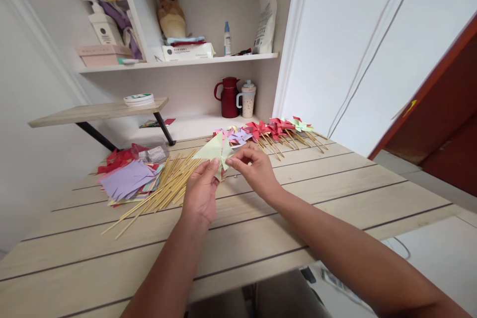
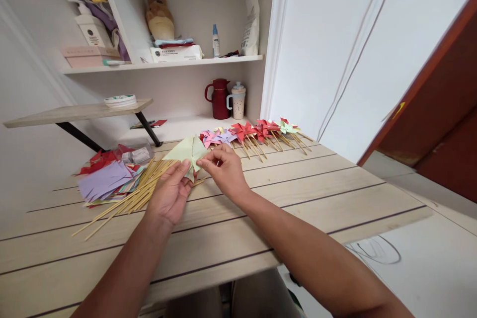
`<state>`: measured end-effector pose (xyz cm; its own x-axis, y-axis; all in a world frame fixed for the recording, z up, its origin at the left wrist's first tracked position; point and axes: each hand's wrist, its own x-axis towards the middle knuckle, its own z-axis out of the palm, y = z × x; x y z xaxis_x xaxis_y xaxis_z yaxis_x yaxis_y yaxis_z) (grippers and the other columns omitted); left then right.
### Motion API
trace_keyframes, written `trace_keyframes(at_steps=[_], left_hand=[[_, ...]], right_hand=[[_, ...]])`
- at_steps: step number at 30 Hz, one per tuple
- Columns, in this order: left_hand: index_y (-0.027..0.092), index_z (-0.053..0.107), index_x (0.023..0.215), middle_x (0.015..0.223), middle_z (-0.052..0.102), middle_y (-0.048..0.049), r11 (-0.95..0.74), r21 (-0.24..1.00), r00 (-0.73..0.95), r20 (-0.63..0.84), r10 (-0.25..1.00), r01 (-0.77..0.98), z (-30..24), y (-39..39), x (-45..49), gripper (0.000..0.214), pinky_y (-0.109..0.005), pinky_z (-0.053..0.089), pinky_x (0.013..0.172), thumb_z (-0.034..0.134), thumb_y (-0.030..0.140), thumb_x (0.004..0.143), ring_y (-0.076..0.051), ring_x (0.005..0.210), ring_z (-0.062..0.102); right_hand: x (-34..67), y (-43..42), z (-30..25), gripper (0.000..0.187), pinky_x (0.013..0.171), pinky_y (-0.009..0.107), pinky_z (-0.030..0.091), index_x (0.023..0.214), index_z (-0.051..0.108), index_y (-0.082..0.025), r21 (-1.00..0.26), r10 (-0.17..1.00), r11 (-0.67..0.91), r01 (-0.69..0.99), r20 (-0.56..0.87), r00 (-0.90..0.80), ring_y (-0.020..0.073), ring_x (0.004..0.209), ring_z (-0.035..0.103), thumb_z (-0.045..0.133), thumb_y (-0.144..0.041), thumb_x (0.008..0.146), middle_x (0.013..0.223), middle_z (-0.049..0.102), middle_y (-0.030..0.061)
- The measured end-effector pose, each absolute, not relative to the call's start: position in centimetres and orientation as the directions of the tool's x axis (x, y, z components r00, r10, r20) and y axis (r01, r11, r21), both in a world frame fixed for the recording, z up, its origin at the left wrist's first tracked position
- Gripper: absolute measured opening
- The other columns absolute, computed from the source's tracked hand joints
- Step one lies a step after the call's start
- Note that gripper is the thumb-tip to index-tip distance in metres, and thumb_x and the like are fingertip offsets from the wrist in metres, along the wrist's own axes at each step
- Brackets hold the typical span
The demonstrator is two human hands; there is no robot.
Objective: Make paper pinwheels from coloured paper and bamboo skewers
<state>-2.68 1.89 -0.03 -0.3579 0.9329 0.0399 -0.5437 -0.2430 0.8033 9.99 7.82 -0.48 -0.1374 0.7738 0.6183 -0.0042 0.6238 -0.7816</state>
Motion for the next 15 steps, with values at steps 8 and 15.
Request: trace_keyframes(at_steps=[8, 15], left_hand=[[0.016, 0.075, 0.076, 0.080, 0.071, 0.0002, -0.245, 0.814, -0.353, 0.053, 0.934, -0.527, 0.08, 1.84, -2.51, 0.037, -0.022, 0.049, 0.068, 0.098, 0.030, 0.050, -0.009, 0.069, 0.058], [0.016, 0.076, 0.079, 0.086, 0.072, -0.0019, -0.246, 0.819, -0.339, 0.067, 0.938, -0.518, 0.16, 1.86, -2.36, 0.034, -0.024, 0.049, 0.073, 0.095, 0.027, 0.053, -0.011, 0.077, 0.060]], right_hand=[[9.93, 7.72, -0.38, 0.019, 0.065, 0.029, 0.043, 0.065, 0.069, -0.020, -0.782, 0.776, 0.623, 0.015, 0.615, -0.138, 0.0138, 0.071, 0.051, 0.080, -0.029, 0.078, 0.076, 0.056, 0.0003], [9.99, 7.61, -0.30, 0.019, 0.063, 0.029, 0.042, 0.064, 0.067, -0.019, -0.771, 0.766, 0.636, 0.023, 0.628, -0.138, 0.0136, 0.070, 0.050, 0.078, -0.026, 0.078, 0.075, 0.055, 0.0000]])
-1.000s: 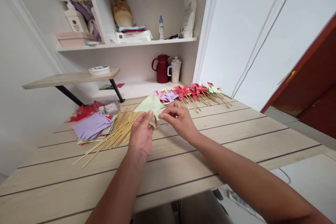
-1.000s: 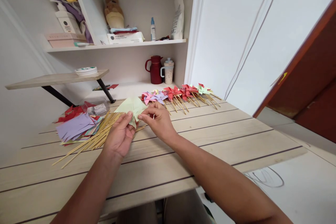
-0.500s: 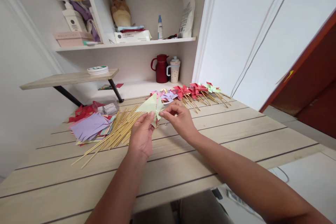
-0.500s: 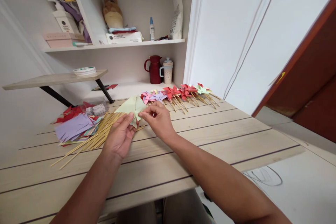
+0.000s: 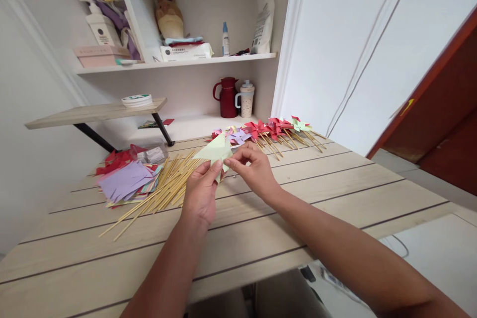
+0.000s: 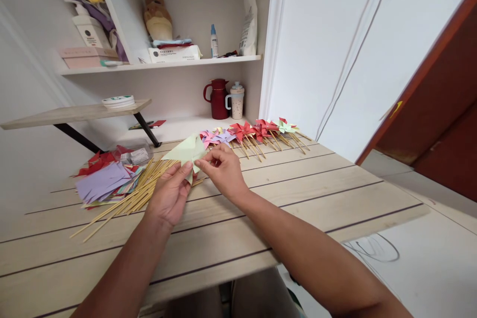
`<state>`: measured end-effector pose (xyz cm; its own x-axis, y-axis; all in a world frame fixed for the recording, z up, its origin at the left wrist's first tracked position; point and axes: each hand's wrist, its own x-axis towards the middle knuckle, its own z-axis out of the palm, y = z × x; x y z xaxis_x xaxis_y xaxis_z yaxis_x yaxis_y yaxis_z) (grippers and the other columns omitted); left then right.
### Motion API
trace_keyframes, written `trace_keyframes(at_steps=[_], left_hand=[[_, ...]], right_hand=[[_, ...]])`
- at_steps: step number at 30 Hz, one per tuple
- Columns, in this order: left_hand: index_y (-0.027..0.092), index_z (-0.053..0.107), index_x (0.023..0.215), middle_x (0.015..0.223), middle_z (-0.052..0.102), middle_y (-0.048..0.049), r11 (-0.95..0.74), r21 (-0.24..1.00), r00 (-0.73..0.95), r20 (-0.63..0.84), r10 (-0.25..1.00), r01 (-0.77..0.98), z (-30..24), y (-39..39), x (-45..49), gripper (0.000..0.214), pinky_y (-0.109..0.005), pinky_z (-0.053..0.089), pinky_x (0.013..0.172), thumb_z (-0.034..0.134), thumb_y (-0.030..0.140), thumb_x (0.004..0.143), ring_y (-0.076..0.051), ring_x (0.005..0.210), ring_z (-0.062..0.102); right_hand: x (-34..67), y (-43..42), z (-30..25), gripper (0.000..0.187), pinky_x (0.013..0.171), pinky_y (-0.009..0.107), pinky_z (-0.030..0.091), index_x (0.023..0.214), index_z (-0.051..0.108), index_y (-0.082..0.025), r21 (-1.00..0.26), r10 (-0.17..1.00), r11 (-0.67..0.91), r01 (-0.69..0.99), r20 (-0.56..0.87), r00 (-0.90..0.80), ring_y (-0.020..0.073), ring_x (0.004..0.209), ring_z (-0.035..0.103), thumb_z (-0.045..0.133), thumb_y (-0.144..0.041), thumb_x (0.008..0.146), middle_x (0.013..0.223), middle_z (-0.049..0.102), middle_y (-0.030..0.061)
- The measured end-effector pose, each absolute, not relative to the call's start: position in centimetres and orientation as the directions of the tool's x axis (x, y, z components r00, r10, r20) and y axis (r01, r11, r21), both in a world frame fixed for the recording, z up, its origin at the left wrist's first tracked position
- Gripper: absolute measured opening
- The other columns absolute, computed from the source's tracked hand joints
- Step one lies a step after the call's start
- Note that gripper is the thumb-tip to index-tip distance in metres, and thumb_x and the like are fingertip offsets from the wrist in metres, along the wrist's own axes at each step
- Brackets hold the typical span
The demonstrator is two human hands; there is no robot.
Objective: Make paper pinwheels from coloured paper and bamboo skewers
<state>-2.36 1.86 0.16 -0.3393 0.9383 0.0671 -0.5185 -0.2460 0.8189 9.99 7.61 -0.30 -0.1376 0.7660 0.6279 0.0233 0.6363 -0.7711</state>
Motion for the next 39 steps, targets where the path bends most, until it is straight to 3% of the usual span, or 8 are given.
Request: trace_keyframes(at_steps=[12, 15, 20, 24, 27, 30, 32, 39], left_hand=[[0.017, 0.076, 0.077, 0.076, 0.068, -0.0001, -0.303, 0.923, -0.482, 0.158, 0.862, -0.239, -0.3, 2.0, -2.4, 0.018, -0.025, 0.046, 0.073, 0.084, 0.029, 0.067, -0.012, 0.074, 0.058], [0.017, 0.077, 0.081, 0.081, 0.071, -0.0017, -0.293, 0.931, -0.526, 0.142, 0.839, -0.217, -0.3, 2.1, -2.7, 0.022, -0.028, 0.048, 0.078, 0.084, 0.031, 0.066, -0.014, 0.078, 0.061], [0.016, 0.075, 0.078, 0.083, 0.072, -0.0032, -0.261, 0.954, -0.588, 0.128, 0.799, -0.146, -0.5, 2.3, -3.6, 0.023, -0.030, 0.048, 0.078, 0.083, 0.034, 0.066, -0.017, 0.078, 0.063], [0.020, 0.075, 0.074, 0.076, 0.070, -0.0018, -0.295, 0.939, -0.613, 0.338, 0.714, 0.174, -0.4, 2.2, -3.8, 0.013, -0.031, 0.047, 0.076, 0.077, 0.033, 0.072, -0.019, 0.077, 0.062], [0.024, 0.074, 0.070, 0.077, 0.070, -0.0018, -0.379, 0.799, -0.526, 0.595, 0.607, 0.467, -0.4, 2.1, -3.7, 0.006, -0.034, 0.045, 0.085, 0.077, 0.028, 0.074, -0.022, 0.080, 0.062], [0.027, 0.075, 0.072, 0.078, 0.071, -0.0026, -0.434, 0.647, -0.395, 0.744, 0.539, 0.627, -0.6, 2.1, -3.5, 0.005, -0.040, 0.040, 0.094, 0.076, 0.026, 0.076, -0.024, 0.082, 0.063], [0.028, 0.076, 0.075, 0.080, 0.073, -0.0029, -0.436, 0.577, -0.322, 0.785, 0.529, 0.691, -0.8, 2.2, -3.4, 0.006, -0.042, 0.036, 0.097, 0.073, 0.025, 0.080, -0.025, 0.083, 0.064], [0.029, 0.077, 0.083, 0.084, 0.075, -0.0030, -0.438, 0.459, -0.209, 0.836, 0.508, 0.773, -1.0, 2.1, -3.5, 0.011, -0.043, 0.033, 0.101, 0.069, 0.021, 0.084, -0.025, 0.085, 0.066]], right_hand=[[9.8, 7.5, -0.3, 0.019, 0.066, 0.031, 0.046, 0.066, 0.067, -0.021, -0.730, 0.730, 0.680, 0.068, 0.667, -0.146, 0.0163, 0.074, 0.052, 0.077, -0.029, 0.080, 0.075, 0.055, 0.0008], [10.1, 7.8, -0.2, 0.008, 0.073, 0.033, 0.050, 0.082, 0.073, -0.023, -0.722, 0.724, 0.688, 0.073, 0.675, -0.143, 0.0174, 0.080, 0.056, 0.077, -0.029, 0.080, 0.085, 0.060, 0.0023], [11.2, 8.3, 0.3, 0.039, 0.091, 0.043, 0.053, 0.123, 0.065, -0.029, -0.638, 0.654, 0.756, 0.148, 0.744, -0.132, 0.0221, 0.101, 0.062, 0.073, -0.028, 0.084, 0.118, 0.059, 0.0071], [11.6, 8.1, 0.9, 0.051, 0.110, 0.051, 0.043, 0.133, 0.059, -0.032, -0.463, 0.520, 0.831, 0.309, 0.843, -0.138, 0.0301, 0.130, 0.049, 0.074, -0.028, 0.084, 0.135, 0.048, 0.0100], [11.7, 7.6, 1.2, 0.062, 0.116, 0.054, 0.036, 0.141, 0.053, -0.036, -0.382, 0.481, 0.837, 0.391, 0.855, -0.194, 0.0344, 0.140, 0.041, 0.077, -0.030, 0.083, 0.150, 0.037, 0.0097], [11.7, 7.3, 1.3, 0.069, 0.116, 0.058, 0.032, 0.144, 0.050, -0.038, -0.324, 0.481, 0.824, 0.466, 0.834, -0.271, 0.0378, 0.145, 0.035, 0.079, -0.032, 0.082, 0.159, 0.031, 0.0089], [11.8, 7.3, 1.2, 0.062, 0.116, 0.058, 0.031, 0.139, 0.056, -0.037, -0.277, 0.466, 0.825, 0.492, 0.826, -0.317, 0.0375, 0.147, 0.033, 0.079, -0.031, 0.082, 0.161, 0.032, 0.0086], [11.8, 8.1, 0.6, 0.006, 0.115, 0.051, 0.028, 0.094, 0.075, -0.028, -0.163, 0.366, 0.861, 0.481, 0.856, -0.365, 0.0308, 0.142, 0.042, 0.072, -0.027, 0.088, 0.148, 0.056, 0.0053]])
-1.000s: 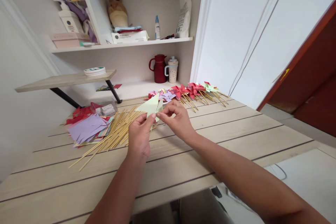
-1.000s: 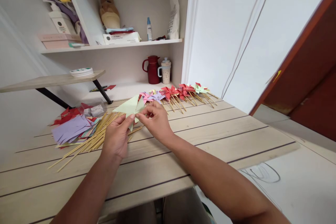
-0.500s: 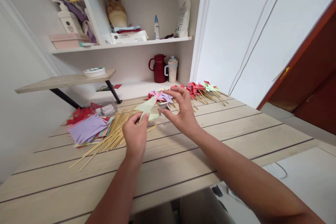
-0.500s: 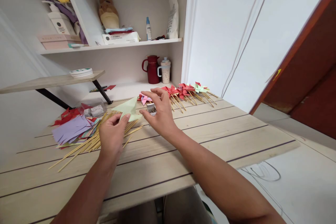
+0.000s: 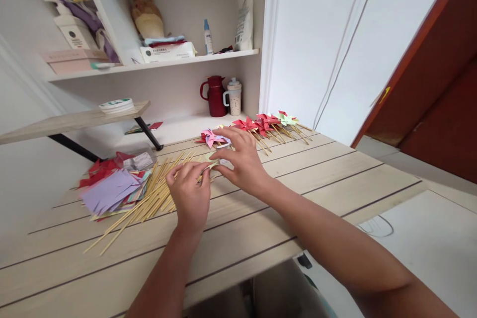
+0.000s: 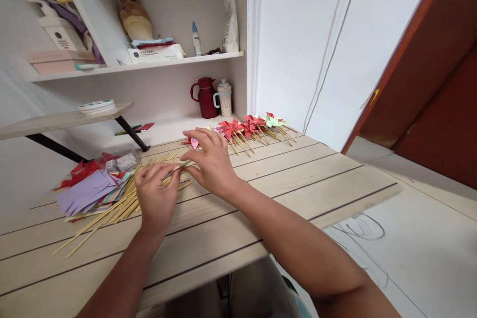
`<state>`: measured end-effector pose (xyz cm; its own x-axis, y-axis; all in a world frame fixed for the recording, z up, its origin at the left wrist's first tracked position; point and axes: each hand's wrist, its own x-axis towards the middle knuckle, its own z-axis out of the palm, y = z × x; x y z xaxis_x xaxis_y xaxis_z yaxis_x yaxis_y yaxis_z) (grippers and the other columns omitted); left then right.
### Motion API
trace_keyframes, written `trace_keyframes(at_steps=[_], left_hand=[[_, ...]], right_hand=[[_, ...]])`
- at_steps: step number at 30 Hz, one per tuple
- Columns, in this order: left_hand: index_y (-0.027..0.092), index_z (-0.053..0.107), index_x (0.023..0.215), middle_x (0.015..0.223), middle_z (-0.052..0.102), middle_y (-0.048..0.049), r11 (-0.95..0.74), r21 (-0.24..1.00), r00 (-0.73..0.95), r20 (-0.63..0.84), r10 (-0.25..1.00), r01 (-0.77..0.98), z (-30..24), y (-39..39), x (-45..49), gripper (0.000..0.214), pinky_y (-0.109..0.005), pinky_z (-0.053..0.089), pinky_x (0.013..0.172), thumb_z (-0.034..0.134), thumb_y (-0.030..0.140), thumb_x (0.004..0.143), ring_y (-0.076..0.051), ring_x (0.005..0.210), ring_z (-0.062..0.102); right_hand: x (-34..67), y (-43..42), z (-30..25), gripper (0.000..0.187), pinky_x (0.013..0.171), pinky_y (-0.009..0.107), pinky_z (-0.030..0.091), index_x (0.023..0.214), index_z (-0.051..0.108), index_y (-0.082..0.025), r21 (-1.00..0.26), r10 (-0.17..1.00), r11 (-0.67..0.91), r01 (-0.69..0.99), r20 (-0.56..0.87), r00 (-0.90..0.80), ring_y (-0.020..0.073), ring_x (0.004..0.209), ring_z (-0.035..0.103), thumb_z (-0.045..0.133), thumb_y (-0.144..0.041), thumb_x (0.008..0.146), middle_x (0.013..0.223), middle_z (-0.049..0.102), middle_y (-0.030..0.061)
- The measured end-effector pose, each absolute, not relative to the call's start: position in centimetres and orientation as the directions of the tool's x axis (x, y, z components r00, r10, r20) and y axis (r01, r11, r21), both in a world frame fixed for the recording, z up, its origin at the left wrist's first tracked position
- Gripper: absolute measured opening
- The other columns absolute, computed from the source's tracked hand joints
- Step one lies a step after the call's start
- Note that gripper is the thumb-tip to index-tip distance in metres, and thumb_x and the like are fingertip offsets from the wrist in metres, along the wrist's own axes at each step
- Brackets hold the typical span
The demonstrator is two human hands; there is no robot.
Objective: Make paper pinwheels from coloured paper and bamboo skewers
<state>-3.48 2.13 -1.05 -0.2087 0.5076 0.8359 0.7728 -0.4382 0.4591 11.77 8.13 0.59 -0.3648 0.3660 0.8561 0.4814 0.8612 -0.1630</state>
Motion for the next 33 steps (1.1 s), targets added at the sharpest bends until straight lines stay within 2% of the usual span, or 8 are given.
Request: trace_keyframes(at_steps=[11, 15, 17, 19, 22, 25, 28, 33], left_hand=[[0.030, 0.077, 0.083, 0.085, 0.074, -0.0027, -0.437, 0.478, -0.219, 0.825, 0.521, 0.762, -1.0, 2.2, -3.3, 0.006, -0.045, 0.032, 0.105, 0.072, 0.026, 0.084, -0.025, 0.087, 0.065], [0.030, 0.075, 0.109, 0.109, 0.071, -0.0073, -0.426, 0.572, -0.321, 0.787, 0.527, 0.701, -0.6, 1.8, -3.0, 0.025, -0.046, 0.030, 0.111, 0.073, 0.034, 0.085, -0.028, 0.111, 0.061], [0.029, 0.066, 0.127, 0.122, 0.066, -0.0089, -0.455, 0.674, -0.415, 0.728, 0.546, 0.583, -0.5, 1.9, -3.1, 0.044, -0.043, 0.033, 0.112, 0.073, 0.041, 0.085, -0.027, 0.120, 0.056], [0.029, 0.059, 0.136, 0.128, 0.063, -0.0089, -0.476, 0.792, -0.506, 0.610, 0.610, 0.381, -0.5, 2.1, -3.3, 0.055, -0.038, 0.038, 0.108, 0.072, 0.048, 0.086, -0.024, 0.122, 0.056], [0.024, 0.068, 0.119, 0.120, 0.067, -0.0086, -0.407, 0.913, -0.504, 0.363, 0.784, 0.025, -0.5, 2.4, -3.5, 0.050, -0.032, 0.045, 0.098, 0.070, 0.059, 0.084, -0.022, 0.116, 0.060], [0.019, 0.074, 0.097, 0.104, 0.073, -0.0087, -0.298, 0.936, -0.319, 0.229, 0.920, -0.188, -0.1, 2.3, -3.2, 0.044, -0.030, 0.047, 0.089, 0.075, 0.060, 0.079, -0.022, 0.104, 0.064], [0.018, 0.075, 0.089, 0.093, 0.074, -0.0069, -0.235, 0.941, -0.216, 0.184, 0.959, -0.244, 0.1, 2.0, -2.9, 0.037, -0.029, 0.047, 0.082, 0.084, 0.050, 0.072, -0.020, 0.090, 0.066], [0.016, 0.076, 0.080, 0.082, 0.072, -0.0046, -0.169, 0.976, -0.227, 0.135, 0.964, -0.137, -0.5, 2.1, -3.3, 0.032, -0.027, 0.046, 0.073, 0.088, 0.043, 0.067, -0.016, 0.076, 0.062]], right_hand=[[11.6, 8.6, 0.7, 0.009, 0.106, 0.051, 0.034, 0.081, 0.075, -0.025, -0.292, 0.449, 0.873, 0.391, 0.795, -0.408, 0.0290, 0.123, 0.057, 0.071, -0.018, 0.085, 0.118, 0.076, 0.0030], [11.7, 8.6, 1.0, 0.005, 0.097, 0.046, 0.045, 0.081, 0.075, -0.022, -0.613, 0.668, 0.744, 0.265, 0.672, -0.321, 0.0283, 0.108, 0.063, 0.075, -0.020, 0.077, 0.104, 0.077, 0.0064], [11.9, 8.7, 1.2, 0.009, 0.081, 0.039, 0.050, 0.079, 0.075, -0.019, -0.843, 0.824, 0.526, 0.111, 0.472, -0.314, 0.0244, 0.088, 0.066, 0.076, -0.027, 0.074, 0.089, 0.076, 0.0058], [12.0, 8.7, 1.4, 0.015, 0.070, 0.033, 0.050, 0.078, 0.074, -0.018, -0.968, 0.901, 0.245, -0.062, 0.251, -0.353, 0.0199, 0.072, 0.065, 0.077, -0.031, 0.071, 0.078, 0.074, 0.0040], [12.0, 8.7, 1.6, 0.019, 0.066, 0.030, 0.049, 0.076, 0.074, -0.016, -0.979, 0.921, 0.019, -0.201, 0.095, -0.378, 0.0166, 0.065, 0.064, 0.080, -0.028, 0.063, 0.073, 0.074, 0.0036], [11.9, 8.6, 1.6, 0.019, 0.062, 0.029, 0.046, 0.073, 0.073, -0.015, -0.983, 0.928, 0.019, -0.183, 0.085, -0.363, 0.0150, 0.060, 0.061, 0.080, -0.026, 0.059, 0.070, 0.072, 0.0034], [11.7, 8.6, 1.3, 0.019, 0.059, 0.028, 0.043, 0.072, 0.072, -0.015, -0.991, 0.935, 0.073, -0.115, 0.108, -0.337, 0.0142, 0.059, 0.058, 0.078, -0.027, 0.059, 0.067, 0.070, 0.0017], [11.4, 8.6, 0.9, 0.017, 0.055, 0.025, 0.036, 0.070, 0.069, -0.015, -0.991, 0.935, 0.118, -0.059, 0.131, -0.329, 0.0115, 0.054, 0.051, 0.076, -0.026, 0.059, 0.059, 0.063, -0.0025]])
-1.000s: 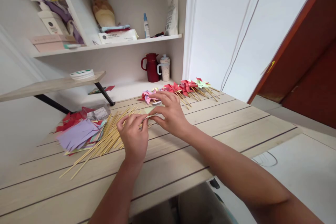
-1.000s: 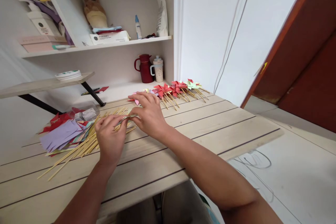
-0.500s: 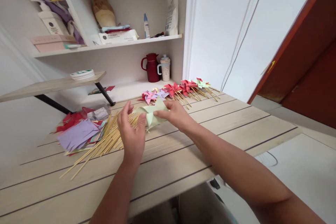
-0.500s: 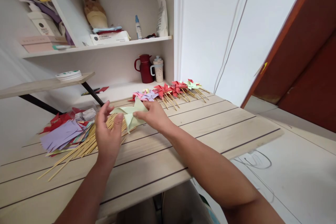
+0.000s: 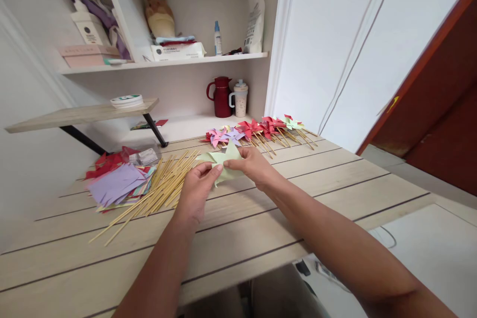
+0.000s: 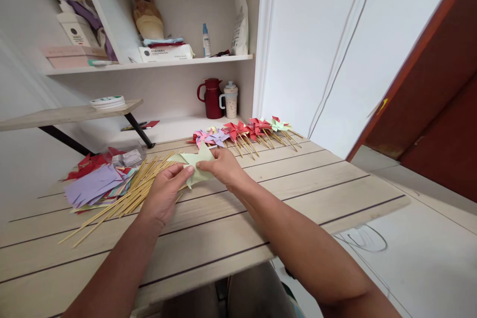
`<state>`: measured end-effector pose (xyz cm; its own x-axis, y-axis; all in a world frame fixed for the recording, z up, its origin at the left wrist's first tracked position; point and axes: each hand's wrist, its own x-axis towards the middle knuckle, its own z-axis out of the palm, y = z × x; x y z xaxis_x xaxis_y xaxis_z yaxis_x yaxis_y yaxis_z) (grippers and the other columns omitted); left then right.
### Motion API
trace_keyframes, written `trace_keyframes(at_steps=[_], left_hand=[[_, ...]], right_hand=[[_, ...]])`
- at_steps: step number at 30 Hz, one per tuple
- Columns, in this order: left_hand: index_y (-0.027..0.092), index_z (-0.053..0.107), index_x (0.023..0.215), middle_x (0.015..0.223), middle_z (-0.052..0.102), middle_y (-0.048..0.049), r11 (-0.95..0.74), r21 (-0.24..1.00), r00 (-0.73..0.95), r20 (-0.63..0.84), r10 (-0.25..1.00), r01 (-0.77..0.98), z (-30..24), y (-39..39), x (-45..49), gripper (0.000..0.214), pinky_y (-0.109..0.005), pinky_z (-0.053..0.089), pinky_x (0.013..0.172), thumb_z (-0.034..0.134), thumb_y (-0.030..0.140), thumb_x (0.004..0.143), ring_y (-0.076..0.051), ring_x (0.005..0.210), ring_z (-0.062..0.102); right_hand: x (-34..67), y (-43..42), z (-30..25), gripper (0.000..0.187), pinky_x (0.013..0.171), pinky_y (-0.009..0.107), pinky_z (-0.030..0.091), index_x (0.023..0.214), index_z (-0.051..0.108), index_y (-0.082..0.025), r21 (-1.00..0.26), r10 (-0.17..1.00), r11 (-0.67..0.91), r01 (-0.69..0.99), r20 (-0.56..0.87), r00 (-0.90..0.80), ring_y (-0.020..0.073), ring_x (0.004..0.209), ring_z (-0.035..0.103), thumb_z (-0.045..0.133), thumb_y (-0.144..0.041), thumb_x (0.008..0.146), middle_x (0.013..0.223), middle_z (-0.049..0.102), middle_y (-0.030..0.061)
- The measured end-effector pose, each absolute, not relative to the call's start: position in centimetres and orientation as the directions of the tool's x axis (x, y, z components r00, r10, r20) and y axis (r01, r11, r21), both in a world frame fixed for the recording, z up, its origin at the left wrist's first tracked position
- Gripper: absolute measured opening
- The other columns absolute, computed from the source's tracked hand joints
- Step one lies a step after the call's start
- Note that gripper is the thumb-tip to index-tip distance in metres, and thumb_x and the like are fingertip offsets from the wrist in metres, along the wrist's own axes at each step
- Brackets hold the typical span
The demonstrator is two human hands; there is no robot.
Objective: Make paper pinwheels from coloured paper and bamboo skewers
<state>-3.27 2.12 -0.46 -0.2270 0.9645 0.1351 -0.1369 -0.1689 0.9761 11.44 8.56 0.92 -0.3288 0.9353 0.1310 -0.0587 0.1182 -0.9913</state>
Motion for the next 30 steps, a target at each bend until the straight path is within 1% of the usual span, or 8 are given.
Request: trace_keyframes(at_steps=[4, 12, 15, 18, 21, 24, 27, 30], left_hand=[[0.015, 0.076, 0.079, 0.080, 0.073, -0.0057, -0.159, 0.978, -0.244, 0.123, 0.962, -0.135, -1.0, 2.4, -3.6, 0.030, -0.027, 0.047, 0.072, 0.087, 0.041, 0.067, -0.015, 0.073, 0.062], [0.015, 0.075, 0.078, 0.076, 0.073, -0.0050, -0.112, 0.957, -0.261, 0.041, 0.965, -0.266, -1.1, 2.5, -3.7, 0.035, -0.026, 0.048, 0.068, 0.092, 0.039, 0.059, -0.013, 0.067, 0.063], [0.014, 0.075, 0.074, 0.074, 0.073, -0.0043, -0.097, 0.948, -0.280, 0.009, 0.960, -0.302, -1.0, 2.5, -3.7, 0.034, -0.025, 0.047, 0.064, 0.093, 0.036, 0.057, -0.013, 0.064, 0.062], [0.014, 0.074, 0.073, 0.073, 0.073, -0.0044, -0.081, 0.935, -0.311, -0.032, 0.950, -0.345, -0.8, 2.5, -3.8, 0.031, -0.024, 0.047, 0.060, 0.092, 0.031, 0.055, -0.013, 0.063, 0.063], [0.014, 0.072, 0.074, 0.073, 0.074, -0.0044, -0.064, 0.908, -0.369, -0.104, 0.924, -0.415, -0.7, 2.6, -3.8, 0.029, -0.022, 0.048, 0.057, 0.092, 0.023, 0.055, -0.013, 0.062, 0.065], [0.014, 0.070, 0.076, 0.076, 0.075, -0.0053, -0.068, 0.864, -0.406, -0.164, 0.899, -0.498, -0.6, 2.7, -4.1, 0.024, -0.023, 0.052, 0.058, 0.088, 0.015, 0.061, -0.014, 0.064, 0.068], [0.014, 0.069, 0.080, 0.081, 0.076, -0.0053, -0.106, 0.802, -0.405, -0.178, 0.897, -0.588, -0.5, 2.8, -4.6, 0.016, -0.024, 0.057, 0.063, 0.081, 0.010, 0.071, -0.014, 0.067, 0.070], [0.014, 0.069, 0.084, 0.082, 0.077, -0.0045, -0.137, 0.730, -0.377, -0.175, 0.909, -0.670, -0.3, 2.8, -5.0, 0.010, -0.024, 0.058, 0.062, 0.075, 0.008, 0.079, -0.014, 0.068, 0.071]], right_hand=[[11.4, 8.4, 1.0, 0.018, 0.057, 0.026, 0.037, 0.069, 0.069, -0.016, -0.993, 0.928, 0.101, -0.060, 0.116, -0.353, 0.0122, 0.056, 0.052, 0.076, -0.028, 0.059, 0.061, 0.064, -0.0017], [11.1, 8.3, 0.8, 0.018, 0.060, 0.027, 0.041, 0.072, 0.069, -0.016, -0.992, 0.917, 0.060, -0.110, 0.098, -0.387, 0.0134, 0.059, 0.056, 0.077, -0.027, 0.061, 0.066, 0.067, -0.0003], [10.9, 8.5, 0.2, 0.019, 0.063, 0.027, 0.044, 0.080, 0.068, -0.017, -0.983, 0.898, 0.132, -0.128, 0.173, -0.404, 0.0142, 0.064, 0.058, 0.076, -0.030, 0.068, 0.072, 0.068, -0.0003], [11.0, 8.8, -0.2, 0.022, 0.073, 0.031, 0.050, 0.095, 0.067, -0.019, -0.941, 0.870, 0.318, -0.118, 0.339, -0.358, 0.0167, 0.078, 0.063, 0.072, -0.032, 0.078, 0.090, 0.071, 0.0021], [11.3, 8.8, -0.2, 0.028, 0.088, 0.036, 0.052, 0.111, 0.064, -0.022, -0.808, 0.783, 0.589, -0.010, 0.575, -0.237, 0.0186, 0.093, 0.064, 0.068, -0.028, 0.084, 0.110, 0.068, 0.0056], [11.5, 8.4, 0.0, 0.033, 0.088, 0.040, 0.052, 0.119, 0.064, -0.026, -0.590, 0.611, 0.792, 0.158, 0.772, -0.175, 0.0202, 0.092, 0.060, 0.067, -0.022, 0.086, 0.104, 0.064, 0.0053], [11.3, 7.9, -0.2, 0.030, 0.084, 0.040, 0.052, 0.115, 0.067, -0.027, -0.409, 0.460, 0.883, 0.232, 0.854, -0.244, 0.0211, 0.090, 0.058, 0.064, -0.016, 0.088, 0.095, 0.056, 0.0042], [10.7, 7.7, -0.9, 0.032, 0.081, 0.039, 0.053, 0.114, 0.068, -0.028, -0.295, 0.368, 0.924, 0.243, 0.861, -0.351, 0.0216, 0.091, 0.057, 0.061, -0.011, 0.088, 0.097, 0.053, 0.0050]])
